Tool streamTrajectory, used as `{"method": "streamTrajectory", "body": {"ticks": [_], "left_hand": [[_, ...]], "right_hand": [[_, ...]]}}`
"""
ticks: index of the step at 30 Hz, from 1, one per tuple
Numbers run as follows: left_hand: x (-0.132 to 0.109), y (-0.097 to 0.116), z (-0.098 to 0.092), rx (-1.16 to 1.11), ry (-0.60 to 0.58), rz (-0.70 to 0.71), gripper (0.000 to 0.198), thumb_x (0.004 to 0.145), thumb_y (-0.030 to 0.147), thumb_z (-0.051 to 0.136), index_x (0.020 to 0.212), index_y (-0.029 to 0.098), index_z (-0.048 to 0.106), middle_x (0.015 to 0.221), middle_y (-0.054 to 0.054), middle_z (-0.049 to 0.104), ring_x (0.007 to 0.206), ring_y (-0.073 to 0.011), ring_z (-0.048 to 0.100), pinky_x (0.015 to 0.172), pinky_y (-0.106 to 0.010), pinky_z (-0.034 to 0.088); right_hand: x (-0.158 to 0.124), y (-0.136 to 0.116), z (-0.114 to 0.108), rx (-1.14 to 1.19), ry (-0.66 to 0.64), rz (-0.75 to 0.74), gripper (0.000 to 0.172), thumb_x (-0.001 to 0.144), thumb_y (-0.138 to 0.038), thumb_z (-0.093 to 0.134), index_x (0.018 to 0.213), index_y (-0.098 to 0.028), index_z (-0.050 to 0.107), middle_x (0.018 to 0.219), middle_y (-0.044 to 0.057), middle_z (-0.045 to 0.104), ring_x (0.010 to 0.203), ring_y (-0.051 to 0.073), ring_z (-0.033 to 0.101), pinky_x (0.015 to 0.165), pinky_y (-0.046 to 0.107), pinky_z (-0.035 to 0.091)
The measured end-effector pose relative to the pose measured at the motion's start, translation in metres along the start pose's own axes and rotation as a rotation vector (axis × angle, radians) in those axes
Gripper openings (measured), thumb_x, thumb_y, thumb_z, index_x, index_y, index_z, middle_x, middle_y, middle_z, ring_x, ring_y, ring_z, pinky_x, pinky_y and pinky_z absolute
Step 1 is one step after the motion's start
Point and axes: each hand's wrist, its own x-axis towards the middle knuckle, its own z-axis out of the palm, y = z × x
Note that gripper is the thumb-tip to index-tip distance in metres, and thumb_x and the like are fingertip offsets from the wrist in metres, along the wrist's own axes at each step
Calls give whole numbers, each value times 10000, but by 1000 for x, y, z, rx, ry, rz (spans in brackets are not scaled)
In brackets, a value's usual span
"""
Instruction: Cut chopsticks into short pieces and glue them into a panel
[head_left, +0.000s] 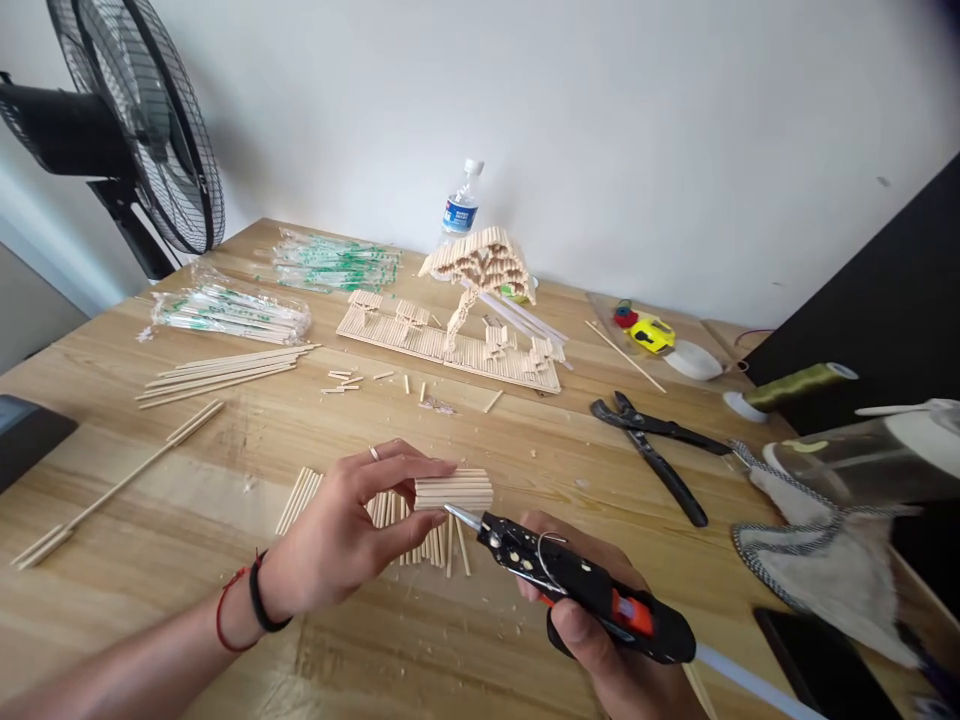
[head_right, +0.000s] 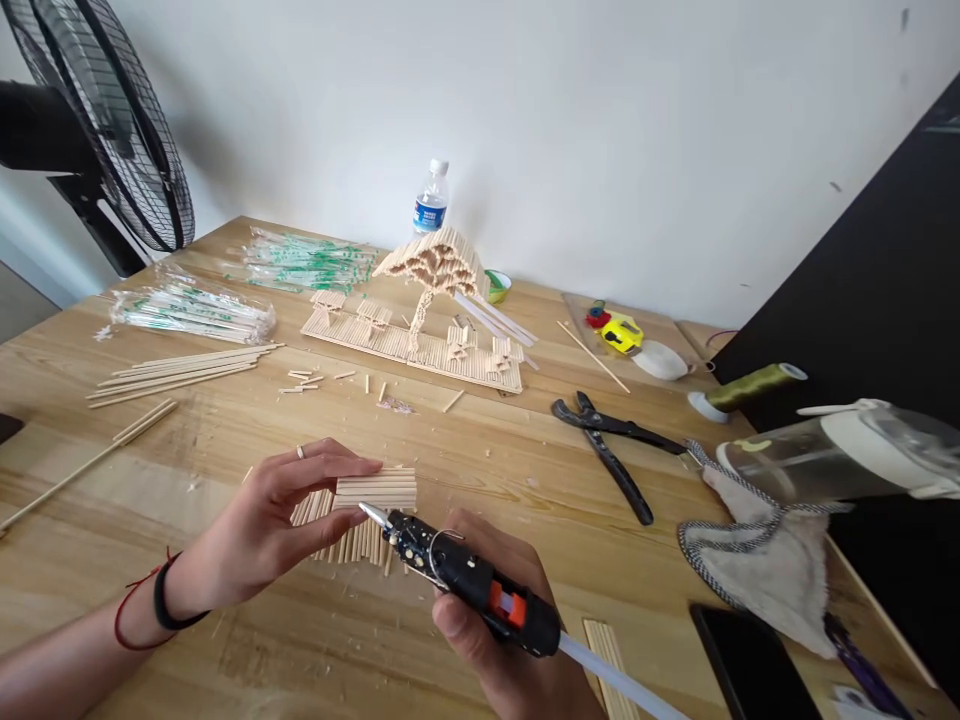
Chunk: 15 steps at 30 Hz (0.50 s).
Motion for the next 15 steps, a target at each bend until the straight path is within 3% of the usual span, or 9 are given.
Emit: {"method": "streamTrajectory", "body": {"ticks": [6,11,15], "left_hand": [[-2,3,2,47,-31,53,302,973,133,713,1269,175,753,1113,-92,803,961,-180,766,833,-274,605],[-2,5,2,88,-42,76,309,970,112,695,1271,162,748,1101,-93,801,930,-176,771,812,-269,614],[-2,6,2,112,-37,96,327,950,80,691,1261,159,749,1096,-85,797,923,-168,770,818,-257,614]], "right_hand": [[-4,2,3,-66,-8,4,458,1036,-623,556,779,-255,649,693,21,620,668,220,633,616,325,508],[-22,16,2,-144,93,42,371,973,-623,665,1029,-272,774,802,67,718,876,310,718,782,401,600],[-29,22,4,-127,83,108,376,948,-624,694,971,-261,785,818,75,728,856,313,728,797,423,624]]}}
